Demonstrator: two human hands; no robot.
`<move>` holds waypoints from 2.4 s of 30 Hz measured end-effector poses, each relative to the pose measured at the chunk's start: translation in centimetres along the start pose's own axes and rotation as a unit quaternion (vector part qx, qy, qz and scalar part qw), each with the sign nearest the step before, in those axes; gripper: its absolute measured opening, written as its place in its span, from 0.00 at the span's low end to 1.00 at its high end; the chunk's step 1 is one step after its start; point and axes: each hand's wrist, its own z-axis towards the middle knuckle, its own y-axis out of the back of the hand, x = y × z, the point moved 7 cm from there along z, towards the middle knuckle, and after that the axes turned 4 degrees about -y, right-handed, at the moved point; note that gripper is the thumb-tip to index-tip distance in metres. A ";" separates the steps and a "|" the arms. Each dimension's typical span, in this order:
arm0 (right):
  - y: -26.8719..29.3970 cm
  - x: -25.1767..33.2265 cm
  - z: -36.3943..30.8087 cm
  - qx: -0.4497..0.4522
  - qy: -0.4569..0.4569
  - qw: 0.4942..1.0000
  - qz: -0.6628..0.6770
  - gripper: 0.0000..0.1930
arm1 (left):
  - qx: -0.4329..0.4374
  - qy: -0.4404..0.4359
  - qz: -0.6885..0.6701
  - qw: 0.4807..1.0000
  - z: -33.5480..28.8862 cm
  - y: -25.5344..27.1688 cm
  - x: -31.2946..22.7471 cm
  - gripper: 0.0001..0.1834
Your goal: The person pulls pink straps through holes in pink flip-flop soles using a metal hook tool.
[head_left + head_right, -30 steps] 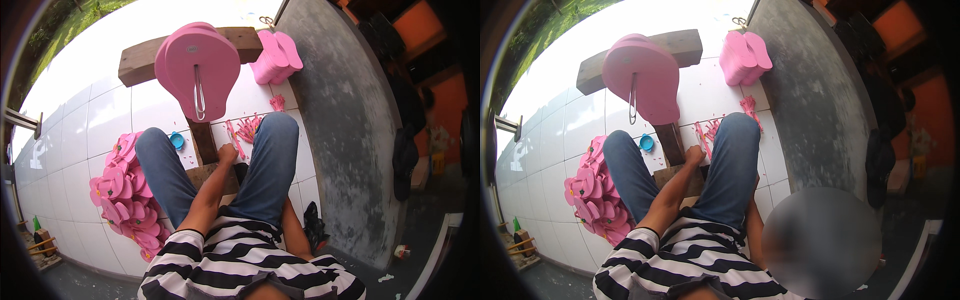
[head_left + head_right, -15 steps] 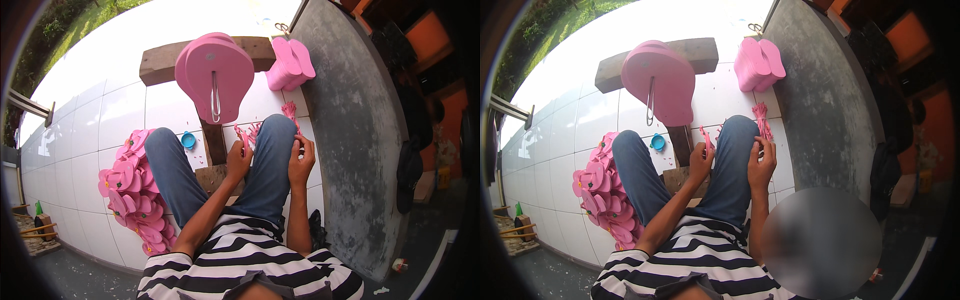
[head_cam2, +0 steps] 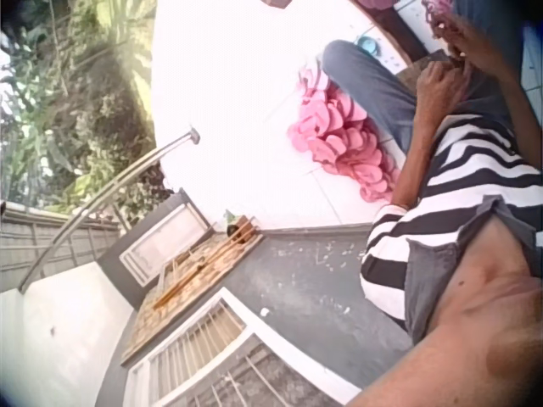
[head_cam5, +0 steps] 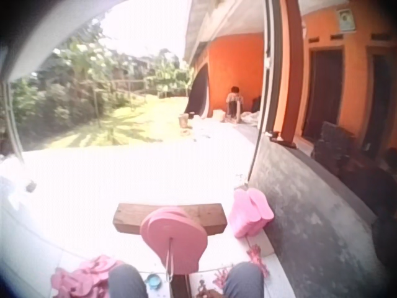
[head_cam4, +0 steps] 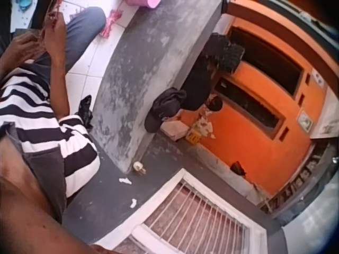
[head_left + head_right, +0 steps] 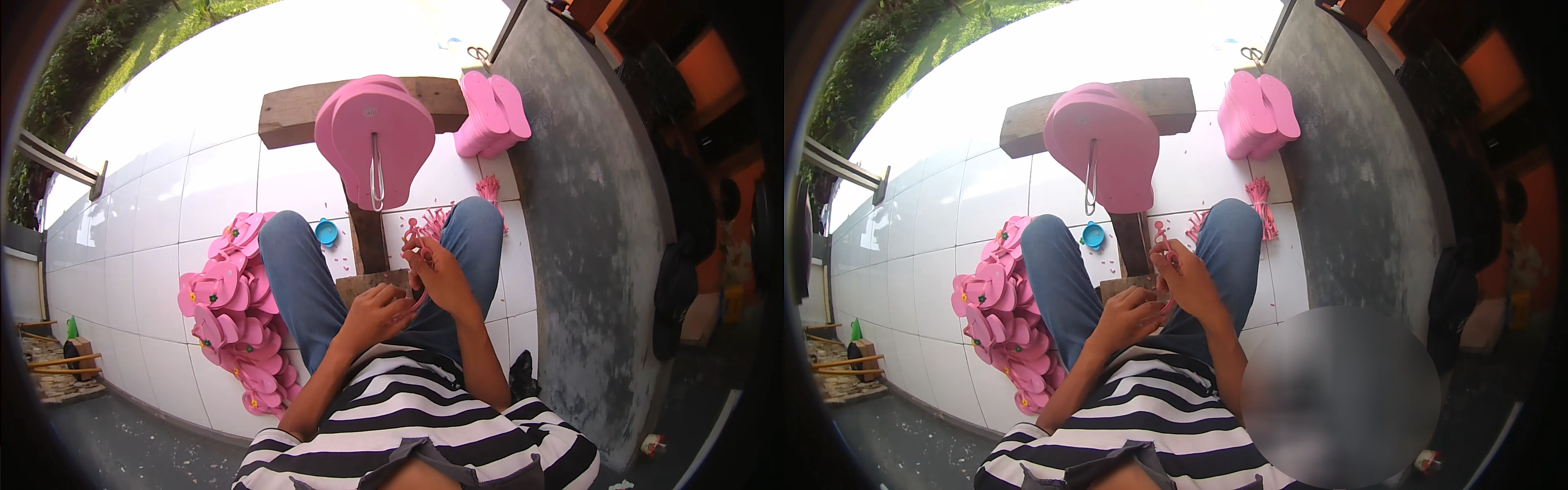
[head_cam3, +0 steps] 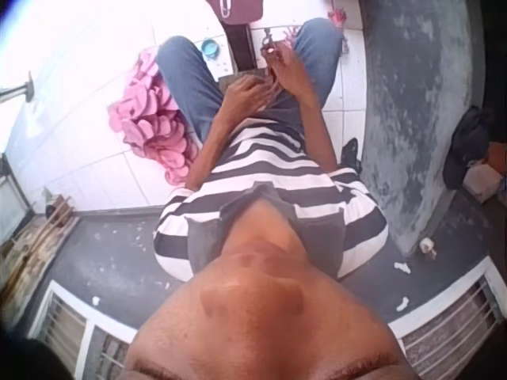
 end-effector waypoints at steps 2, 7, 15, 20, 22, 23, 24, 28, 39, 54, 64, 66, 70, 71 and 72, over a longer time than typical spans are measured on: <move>0.0 0.3 -1.0 0.020 0.006 1.000 -0.010 0.13 | -0.058 0.074 -0.051 0.994 -0.9 2.2 0.9 0.21; -1.6 4.4 -3.8 0.185 0.083 0.977 -0.065 0.12 | -0.187 0.046 -0.016 0.981 1.7 6.9 -0.8 0.29; -0.7 10.2 -4.0 0.074 0.141 0.971 -0.178 0.08 | -0.084 0.104 -0.100 0.986 2.3 5.2 0.0 0.10; 0.9 10.3 -4.1 0.134 0.116 0.950 -0.258 0.10 | -0.045 0.036 -0.049 0.997 1.8 5.5 -1.6 0.08; 1.2 9.9 -4.4 0.172 0.123 0.936 -0.282 0.11 | -0.005 0.019 -0.024 1.000 2.1 5.8 -2.7 0.07; 1.1 9.6 -4.6 0.191 0.125 0.928 -0.295 0.11 | 0.012 0.015 -0.025 1.000 1.9 5.8 -2.9 0.07; 1.1 9.5 -4.9 0.211 0.118 0.920 -0.310 0.12 | 0.027 0.012 -0.026 0.999 1.5 5.8 -3.2 0.07; 0.2 9.4 -5.1 0.257 0.112 0.914 -0.293 0.13 | 0.042 0.005 -0.039 0.998 0.8 6.9 -3.2 0.07; 10.8 13.9 -8.4 -0.104 0.109 0.985 -0.089 0.08 | -0.069 0.269 -0.098 0.956 -5.4 12.3 5.6 0.09; -1.4 16.4 -2.2 -0.039 0.290 0.951 0.100 0.07 | 0.187 0.287 -0.015 0.939 -7.4 -4.5 12.0 0.15; -2.4 18.2 -3.3 -0.111 0.393 0.910 -0.070 0.07 | -0.018 0.252 0.012 0.968 2.7 8.2 5.2 0.13; -2.1 16.7 -2.3 -0.080 0.313 0.946 0.012 0.07 | -0.147 0.164 0.023 0.975 7.1 14.1 1.0 0.14; -2.2 16.0 -1.6 -0.051 0.254 0.956 0.136 0.07 | -0.295 -0.011 0.116 0.948 12.4 20.9 -4.8 0.17; -2.2 16.0 -1.5 -0.042 0.262 0.952 0.152 0.07 | -0.306 -0.037 0.144 0.940 13.6 21.6 -5.8 0.18; -2.2 15.2 -0.9 -0.022 0.237 0.954 0.183 0.07 | -0.305 -0.048 0.186 0.933 14.6 21.9 -6.2 0.20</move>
